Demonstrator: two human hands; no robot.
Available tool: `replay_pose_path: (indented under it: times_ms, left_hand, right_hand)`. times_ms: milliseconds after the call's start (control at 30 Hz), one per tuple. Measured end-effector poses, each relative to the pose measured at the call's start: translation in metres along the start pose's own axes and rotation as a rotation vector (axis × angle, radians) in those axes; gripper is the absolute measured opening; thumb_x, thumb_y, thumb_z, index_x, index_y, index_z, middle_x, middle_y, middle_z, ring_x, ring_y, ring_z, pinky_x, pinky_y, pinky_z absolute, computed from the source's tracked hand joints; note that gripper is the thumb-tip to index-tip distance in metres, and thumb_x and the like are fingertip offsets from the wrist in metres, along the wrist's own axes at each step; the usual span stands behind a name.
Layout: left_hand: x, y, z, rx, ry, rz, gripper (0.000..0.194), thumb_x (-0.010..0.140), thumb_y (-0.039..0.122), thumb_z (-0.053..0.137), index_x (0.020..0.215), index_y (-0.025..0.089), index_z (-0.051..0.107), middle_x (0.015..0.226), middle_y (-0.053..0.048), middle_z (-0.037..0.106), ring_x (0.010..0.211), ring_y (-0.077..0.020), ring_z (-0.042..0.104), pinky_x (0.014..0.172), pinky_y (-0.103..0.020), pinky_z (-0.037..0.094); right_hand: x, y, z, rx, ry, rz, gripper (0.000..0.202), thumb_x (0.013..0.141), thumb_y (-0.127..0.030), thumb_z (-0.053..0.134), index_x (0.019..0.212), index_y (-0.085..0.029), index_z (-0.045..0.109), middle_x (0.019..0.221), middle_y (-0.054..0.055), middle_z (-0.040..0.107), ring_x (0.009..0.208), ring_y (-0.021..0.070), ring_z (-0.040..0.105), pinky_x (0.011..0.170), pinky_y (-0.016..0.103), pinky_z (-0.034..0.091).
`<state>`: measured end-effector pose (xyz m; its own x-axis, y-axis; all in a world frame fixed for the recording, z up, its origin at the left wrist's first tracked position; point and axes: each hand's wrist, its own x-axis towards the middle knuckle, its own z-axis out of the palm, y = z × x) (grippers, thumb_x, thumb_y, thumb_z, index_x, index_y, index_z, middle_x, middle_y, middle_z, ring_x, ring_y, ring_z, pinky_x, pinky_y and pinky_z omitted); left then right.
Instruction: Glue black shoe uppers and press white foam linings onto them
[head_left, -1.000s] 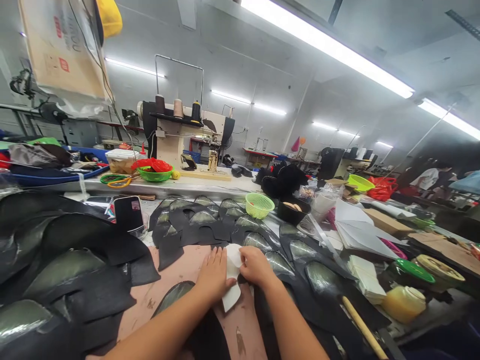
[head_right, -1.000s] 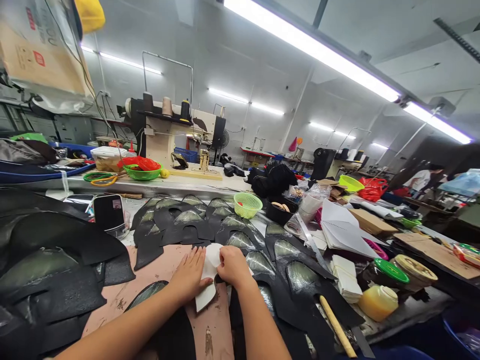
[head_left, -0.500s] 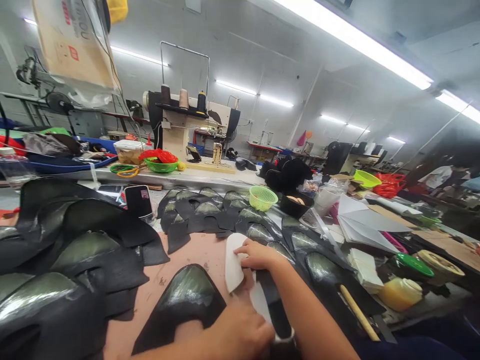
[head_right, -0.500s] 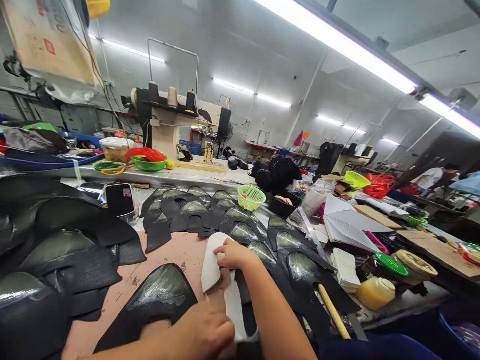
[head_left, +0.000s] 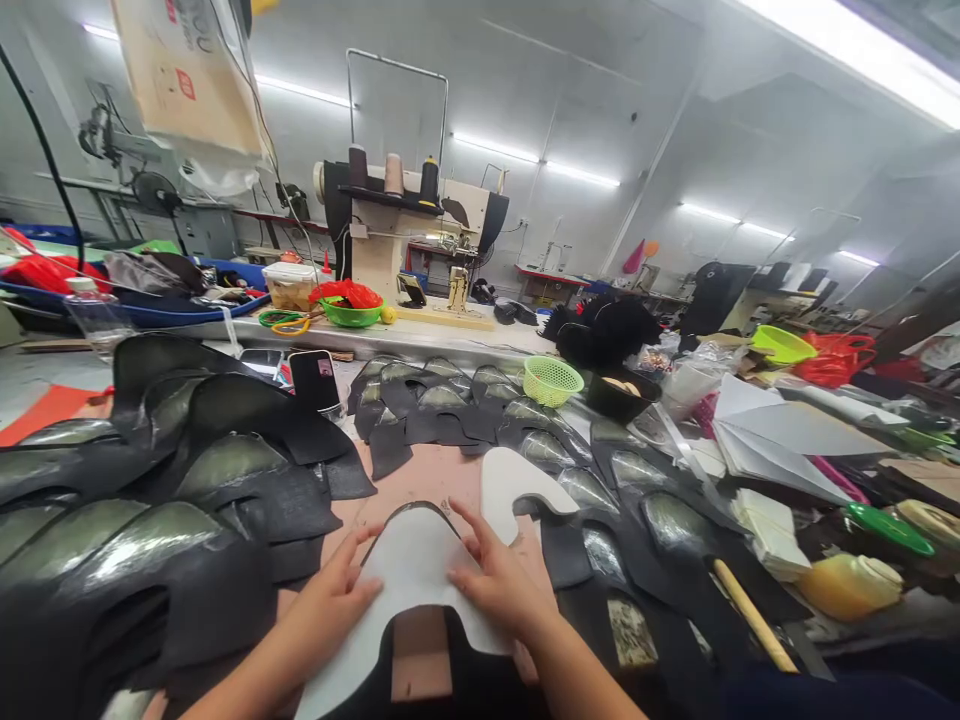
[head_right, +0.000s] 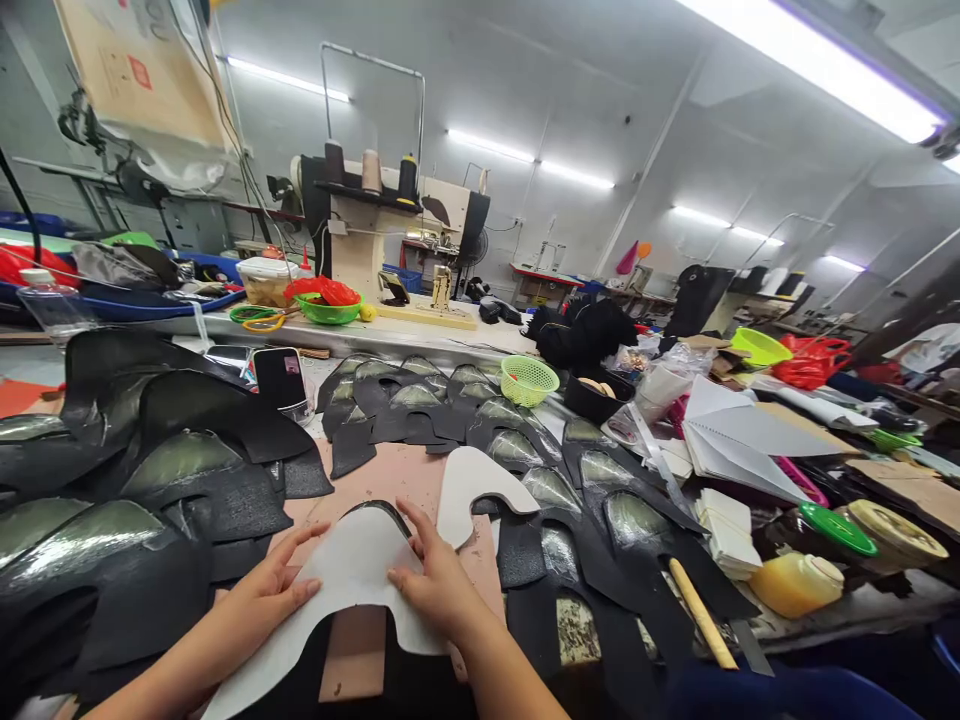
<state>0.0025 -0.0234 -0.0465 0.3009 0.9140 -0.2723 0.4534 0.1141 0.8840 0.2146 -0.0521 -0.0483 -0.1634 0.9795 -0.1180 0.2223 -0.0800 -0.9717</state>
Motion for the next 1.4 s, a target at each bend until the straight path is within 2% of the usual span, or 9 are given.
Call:
replay_pose_path:
  times_ms: [100,200,300,567,733,967,1167,1267,1400]
  left_hand:
    - [0.007,0.001,-0.001,0.201,0.082,0.098,0.051,0.072,0.027,0.046,0.124,0.024,0.045,0.098,-0.001,0.067,0.085,-0.0181,0.062,0.077,-0.029,0.047]
    - [0.016,0.000,-0.002,0.348,0.072,0.125,0.041,0.071,0.027,0.044,0.109,0.022,0.060,0.110,-0.003,0.064,0.101,-0.0217,0.058,0.091,-0.034,0.041]
    - [0.020,-0.004,-0.002,0.391,0.056,0.137,0.041,0.073,0.031,0.043,0.105,0.018,0.064,0.111,-0.006,0.064,0.106,-0.0228,0.056,0.095,-0.035,0.038]
    - [0.021,-0.009,0.001,0.422,0.089,0.171,0.036,0.074,0.029,0.045,0.102,0.023,0.066,0.104,-0.002,0.067,0.099,-0.0215,0.060,0.091,-0.033,0.043]
    - [0.021,-0.004,0.003,0.487,0.066,0.139,0.038,0.076,0.029,0.042,0.106,0.020,0.064,0.107,-0.004,0.066,0.102,-0.0212,0.059,0.091,-0.030,0.043]
    - [0.022,-0.003,0.005,0.470,0.071,0.132,0.039,0.076,0.029,0.041,0.106,0.021,0.064,0.108,-0.004,0.065,0.102,-0.0207,0.058,0.092,-0.032,0.042]
    - [0.023,0.003,0.007,0.694,0.007,0.154,0.041,0.078,0.024,0.037,0.111,0.018,0.061,0.107,-0.006,0.066,0.100,-0.0203,0.059,0.087,-0.028,0.043]
    - [0.023,0.005,0.007,0.793,-0.014,0.152,0.041,0.080,0.024,0.036,0.112,0.019,0.060,0.107,-0.006,0.065,0.101,-0.0207,0.058,0.087,-0.029,0.042]
    - [0.026,0.004,0.005,0.868,-0.056,0.142,0.041,0.081,0.026,0.035,0.113,0.021,0.059,0.109,-0.006,0.065,0.103,-0.0220,0.057,0.087,-0.031,0.042]
  right_hand:
    - [0.014,-0.002,0.001,-0.301,0.063,-0.066,0.044,0.070,-0.008,0.053,0.110,-0.023,0.060,0.110,0.004,0.061,0.105,0.0200,0.054,0.094,0.034,0.038]
    - [0.019,0.001,0.002,-0.468,0.076,-0.098,0.036,0.073,-0.008,0.053,0.106,-0.019,0.063,0.103,0.006,0.064,0.099,0.0196,0.057,0.090,0.031,0.041]
    - [0.018,0.005,0.004,-0.538,0.104,-0.119,0.035,0.076,-0.008,0.051,0.107,-0.018,0.063,0.096,0.007,0.065,0.093,0.0181,0.059,0.085,0.027,0.043]
    - [0.013,0.004,0.002,-0.582,0.079,-0.131,0.036,0.078,-0.008,0.050,0.110,-0.020,0.062,0.092,0.006,0.063,0.088,0.0169,0.058,0.081,0.025,0.044]
    - [0.013,0.006,0.002,-0.589,0.085,-0.126,0.035,0.078,-0.008,0.050,0.110,-0.016,0.062,0.092,0.007,0.062,0.087,0.0167,0.058,0.080,0.023,0.043]
    - [0.016,0.007,0.003,-0.645,0.087,-0.106,0.034,0.078,-0.009,0.049,0.108,-0.017,0.062,0.092,0.007,0.063,0.087,0.0172,0.058,0.080,0.024,0.043]
    - [0.009,-0.005,0.004,-0.765,0.076,-0.020,0.033,0.079,-0.013,0.050,0.109,-0.020,0.062,0.095,0.006,0.061,0.090,0.0176,0.058,0.081,0.024,0.042]
    - [-0.002,-0.002,-0.003,-0.695,0.121,0.012,0.029,0.078,-0.015,0.053,0.105,-0.021,0.063,0.096,0.005,0.060,0.093,0.0179,0.057,0.083,0.025,0.042]
    - [-0.019,0.010,-0.011,-0.604,0.183,0.062,0.021,0.075,-0.013,0.056,0.092,-0.019,0.066,0.085,0.004,0.060,0.080,0.0170,0.058,0.077,0.027,0.044]
